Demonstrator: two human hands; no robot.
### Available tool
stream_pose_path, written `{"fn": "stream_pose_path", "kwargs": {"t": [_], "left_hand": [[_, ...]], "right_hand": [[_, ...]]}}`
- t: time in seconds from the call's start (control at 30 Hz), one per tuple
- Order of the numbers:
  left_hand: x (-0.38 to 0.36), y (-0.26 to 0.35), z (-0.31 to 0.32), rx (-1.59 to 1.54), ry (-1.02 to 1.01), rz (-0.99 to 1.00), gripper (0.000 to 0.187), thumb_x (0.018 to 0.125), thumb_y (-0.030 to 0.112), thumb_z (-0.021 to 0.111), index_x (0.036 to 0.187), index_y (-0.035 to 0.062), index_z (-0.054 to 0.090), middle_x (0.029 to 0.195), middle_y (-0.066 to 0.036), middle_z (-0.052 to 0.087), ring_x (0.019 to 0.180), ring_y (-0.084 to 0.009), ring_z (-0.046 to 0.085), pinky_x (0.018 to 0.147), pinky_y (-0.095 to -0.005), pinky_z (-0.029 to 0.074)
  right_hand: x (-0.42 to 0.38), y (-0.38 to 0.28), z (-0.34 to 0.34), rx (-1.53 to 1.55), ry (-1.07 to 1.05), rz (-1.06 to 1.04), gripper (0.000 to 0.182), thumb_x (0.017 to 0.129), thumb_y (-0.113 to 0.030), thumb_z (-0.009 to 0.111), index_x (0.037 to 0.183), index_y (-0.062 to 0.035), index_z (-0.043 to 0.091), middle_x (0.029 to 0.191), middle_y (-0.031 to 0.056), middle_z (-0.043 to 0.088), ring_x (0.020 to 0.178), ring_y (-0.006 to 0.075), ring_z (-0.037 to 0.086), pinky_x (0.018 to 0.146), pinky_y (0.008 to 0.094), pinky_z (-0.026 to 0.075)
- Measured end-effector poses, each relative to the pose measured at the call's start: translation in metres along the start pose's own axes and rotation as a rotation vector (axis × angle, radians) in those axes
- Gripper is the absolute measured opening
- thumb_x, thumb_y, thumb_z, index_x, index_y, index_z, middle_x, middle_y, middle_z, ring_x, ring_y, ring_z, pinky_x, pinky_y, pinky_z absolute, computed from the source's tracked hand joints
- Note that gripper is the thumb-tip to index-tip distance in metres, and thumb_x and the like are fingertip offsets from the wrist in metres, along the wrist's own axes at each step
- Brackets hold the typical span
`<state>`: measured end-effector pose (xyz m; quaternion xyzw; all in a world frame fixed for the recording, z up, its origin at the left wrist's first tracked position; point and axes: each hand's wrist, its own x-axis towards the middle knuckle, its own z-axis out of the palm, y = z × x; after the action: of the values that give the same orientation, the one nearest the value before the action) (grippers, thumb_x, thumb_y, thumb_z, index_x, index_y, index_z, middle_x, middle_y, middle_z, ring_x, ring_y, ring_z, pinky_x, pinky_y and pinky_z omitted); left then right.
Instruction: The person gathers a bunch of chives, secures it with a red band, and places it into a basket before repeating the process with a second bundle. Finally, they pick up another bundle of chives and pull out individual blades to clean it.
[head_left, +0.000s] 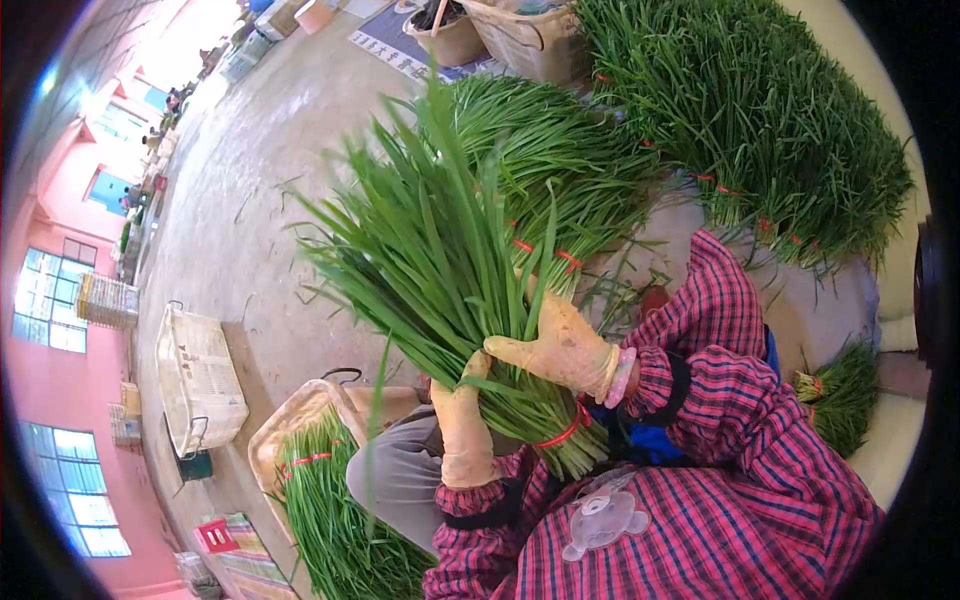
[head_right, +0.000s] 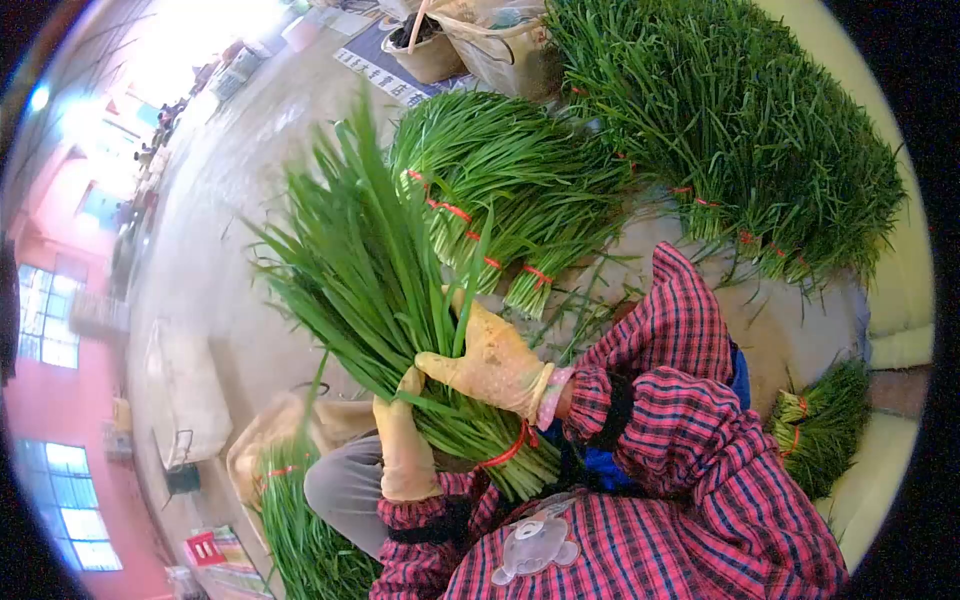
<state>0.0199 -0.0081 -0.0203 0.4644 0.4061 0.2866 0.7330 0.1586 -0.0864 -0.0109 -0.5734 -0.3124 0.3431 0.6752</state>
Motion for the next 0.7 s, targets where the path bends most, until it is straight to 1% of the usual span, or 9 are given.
{"fn": "stream_pose_path", "kwargs": {"t": [0.1, 0.17, 0.2, 0.43, 0.5, 0.53, 0.6, 0.67, 0.7], "left_hand": [[-0.002, -0.006, -0.008, -0.148, 0.045, 0.019, 0.039, 0.087, 0.003, 0.066, 0.124, -0.0017, 0.059, 0.117, -0.008, 0.065, 0.105, -0.0188, 0.062, 0.092, -0.0343, 0.051], [-0.002, -0.009, -0.010, -0.172, 0.092, 0.058, 0.042, 0.085, 0.001, 0.065, 0.125, -0.0014, 0.058, 0.117, -0.008, 0.065, 0.103, -0.0198, 0.063, 0.090, -0.0344, 0.052], [-0.004, -0.009, -0.011, -0.175, 0.108, 0.079, 0.043, 0.083, 0.001, 0.066, 0.126, -0.0012, 0.057, 0.117, -0.008, 0.065, 0.101, -0.0201, 0.063, 0.090, -0.0341, 0.052], [-0.004, -0.013, -0.013, -0.188, 0.091, 0.082, 0.050, 0.081, 0.003, 0.068, 0.128, -0.0004, 0.055, 0.118, -0.008, 0.063, 0.103, -0.0208, 0.063, 0.092, -0.0354, 0.052], [-0.002, -0.013, -0.012, -0.184, 0.079, 0.073, 0.050, 0.081, 0.004, 0.069, 0.129, -0.0003, 0.055, 0.118, -0.008, 0.063, 0.103, -0.0209, 0.063, 0.092, -0.0353, 0.052], [-0.002, -0.013, -0.012, -0.206, 0.078, 0.061, 0.051, 0.081, 0.005, 0.070, 0.129, 0.0000, 0.055, 0.118, -0.008, 0.063, 0.103, -0.0208, 0.063, 0.092, -0.0352, 0.052], [-0.001, -0.012, -0.013, -0.230, 0.081, 0.050, 0.051, 0.081, 0.006, 0.070, 0.130, 0.0004, 0.054, 0.118, -0.007, 0.063, 0.102, -0.0207, 0.063, 0.092, -0.0350, 0.052], [-0.001, -0.010, -0.014, -0.216, 0.015, 0.019, 0.053, 0.085, 0.009, 0.066, 0.134, -0.0010, 0.051, 0.125, -0.012, 0.061, 0.111, -0.0248, 0.061, 0.096, -0.0377, 0.051], [-0.001, -0.011, -0.014, -0.218, 0.014, 0.020, 0.053, 0.085, 0.009, 0.066, 0.134, -0.0010, 0.051, 0.125, -0.012, 0.061, 0.111, -0.0248, 0.061, 0.096, -0.0377, 0.051]], "right_hand": [[0.003, 0.002, -0.010, -0.012, 0.095, 0.014, 0.060, 0.080, -0.007, 0.074, 0.134, -0.0022, 0.048, 0.113, 0.0113, 0.067, 0.104, 0.0201, 0.063, 0.094, 0.0340, 0.049], [0.014, 0.012, -0.020, 0.243, 0.117, 0.232, 0.062, 0.077, -0.004, 0.073, 0.133, -0.0027, 0.049, 0.111, 0.0103, 0.067, 0.102, 0.0207, 0.063, 0.093, 0.0339, 0.050], [0.015, 0.004, -0.023, 0.268, 0.137, 0.301, 0.064, 0.075, -0.003, 0.074, 0.134, -0.0020, 0.048, 0.112, 0.0105, 0.066, 0.100, 0.0213, 0.063, 0.091, 0.0339, 0.051], [0.015, 0.028, -0.032, 0.202, 0.117, 0.328, 0.063, 0.075, -0.008, 0.074, 0.133, -0.0015, 0.050, 0.113, 0.0116, 0.066, 0.100, 0.0221, 0.063, 0.090, 0.0343, 0.051], [0.012, 0.021, -0.029, 0.271, 0.103, 0.339, 0.062, 0.076, -0.008, 0.074, 0.133, -0.0007, 0.050, 0.113, 0.0113, 0.066, 0.102, 0.0219, 0.063, 0.092, 0.0345, 0.050], [0.012, 0.014, -0.028, 0.267, 0.044, 0.301, 0.062, 0.078, -0.007, 0.074, 0.135, -0.0032, 0.050, 0.117, 0.0074, 0.064, 0.106, 0.0193, 0.060, 0.094, 0.0332, 0.048], [0.011, 0.017, -0.027, 0.288, 0.018, 0.289, 0.063, 0.078, -0.008, 0.075, 0.135, -0.0028, 0.049, 0.118, 0.0078, 0.063, 0.108, 0.0193, 0.059, 0.095, 0.0332, 0.048], [0.010, 0.014, -0.025, 0.307, -0.012, 0.276, 0.063, 0.078, -0.009, 0.076, 0.135, -0.0024, 0.049, 0.120, 0.0083, 0.063, 0.110, 0.0192, 0.059, 0.096, 0.0332, 0.047], [0.010, 0.006, -0.025, 0.293, -0.062, 0.313, 0.065, 0.079, -0.011, 0.077, 0.137, -0.0023, 0.048, 0.122, 0.0088, 0.062, 0.112, 0.0190, 0.058, 0.097, 0.0333, 0.047]]}}
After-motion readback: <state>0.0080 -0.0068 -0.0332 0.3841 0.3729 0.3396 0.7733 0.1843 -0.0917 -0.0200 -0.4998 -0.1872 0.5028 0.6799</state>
